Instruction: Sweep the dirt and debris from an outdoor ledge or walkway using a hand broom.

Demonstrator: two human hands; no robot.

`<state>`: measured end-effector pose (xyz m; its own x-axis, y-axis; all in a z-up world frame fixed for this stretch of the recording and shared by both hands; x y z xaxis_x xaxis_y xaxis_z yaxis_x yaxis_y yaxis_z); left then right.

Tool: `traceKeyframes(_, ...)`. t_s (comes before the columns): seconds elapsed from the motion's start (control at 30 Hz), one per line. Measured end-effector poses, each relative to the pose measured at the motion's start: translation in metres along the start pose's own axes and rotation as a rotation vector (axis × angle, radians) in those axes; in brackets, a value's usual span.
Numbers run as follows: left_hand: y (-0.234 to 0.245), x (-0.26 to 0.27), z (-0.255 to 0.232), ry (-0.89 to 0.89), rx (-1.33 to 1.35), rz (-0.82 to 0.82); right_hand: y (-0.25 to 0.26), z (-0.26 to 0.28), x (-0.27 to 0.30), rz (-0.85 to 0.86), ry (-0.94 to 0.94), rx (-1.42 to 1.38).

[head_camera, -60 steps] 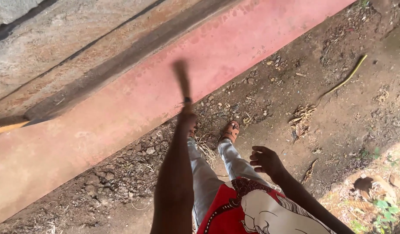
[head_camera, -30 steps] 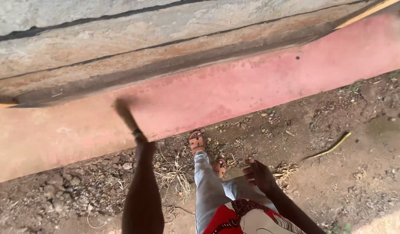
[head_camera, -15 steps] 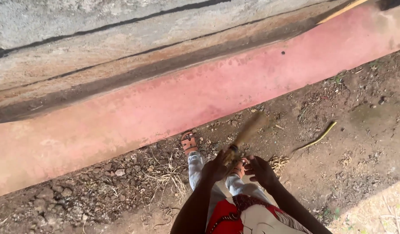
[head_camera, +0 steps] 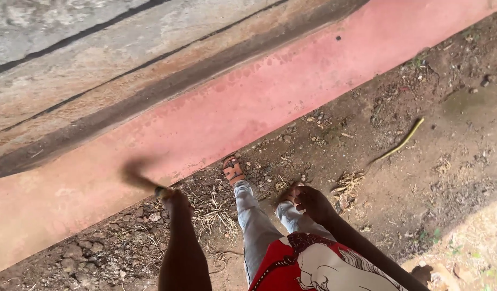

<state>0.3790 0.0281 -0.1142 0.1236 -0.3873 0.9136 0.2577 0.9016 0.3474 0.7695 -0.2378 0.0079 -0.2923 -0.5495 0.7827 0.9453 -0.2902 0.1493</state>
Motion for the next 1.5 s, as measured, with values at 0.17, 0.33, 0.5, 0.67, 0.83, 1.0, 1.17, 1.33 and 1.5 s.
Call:
traceKeyframes(0.17,-0.076,-0.017,-0.191,-0.404,0.702,-0.236,0.043,-0.004,0.051,-0.156,-0.163,-0.072)
traceKeyframes(0.33,-0.071,0.106,-0.342,-0.807,0.618,0.131,0.063,-0.029,0.062,-0.239,-0.258,-0.048)
traceKeyframes(0.5,-0.007,0.243,-0.312,-0.418,0.918,0.513,0.047,-0.035,0.062,-0.211,-0.266,-0.084)
traceKeyframes(0.67,-0.028,0.157,-0.177,-0.078,1.354,0.063,0.033,-0.042,0.032,-0.120,-0.189,-0.089)
traceKeyframes(0.83,-0.016,0.043,-0.028,0.115,1.678,-0.435,0.024,-0.011,0.030,-0.087,-0.096,-0.067)
traceKeyframes(1.0,0.011,-0.018,-0.013,0.337,1.383,0.161,0.031,0.001,0.049,-0.151,-0.160,-0.011)
traceKeyframes(1.17,0.042,0.019,-0.184,-0.251,1.041,0.082,0.034,-0.048,0.050,-0.164,-0.225,-0.094)
traceKeyframes(1.33,0.036,0.119,-0.298,-0.741,0.776,0.223,0.006,0.015,0.064,-0.219,-0.346,-0.139)
traceKeyframes(1.5,-0.018,0.194,-0.319,-0.832,0.839,0.262,-0.029,0.065,0.043,-0.253,-0.401,-0.747)
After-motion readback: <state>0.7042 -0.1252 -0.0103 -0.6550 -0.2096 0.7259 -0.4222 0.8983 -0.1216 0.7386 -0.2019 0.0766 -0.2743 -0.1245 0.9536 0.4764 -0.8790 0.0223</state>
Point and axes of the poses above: each hand's wrist, its own x-axis away from the middle knuckle, its own y-axis out of the back of the hand, z = x × y, the point moved 7 cm from there along -x, towards the middle knuckle, and after that the axes turned 4 degrees about y, right-handed, at the moved point
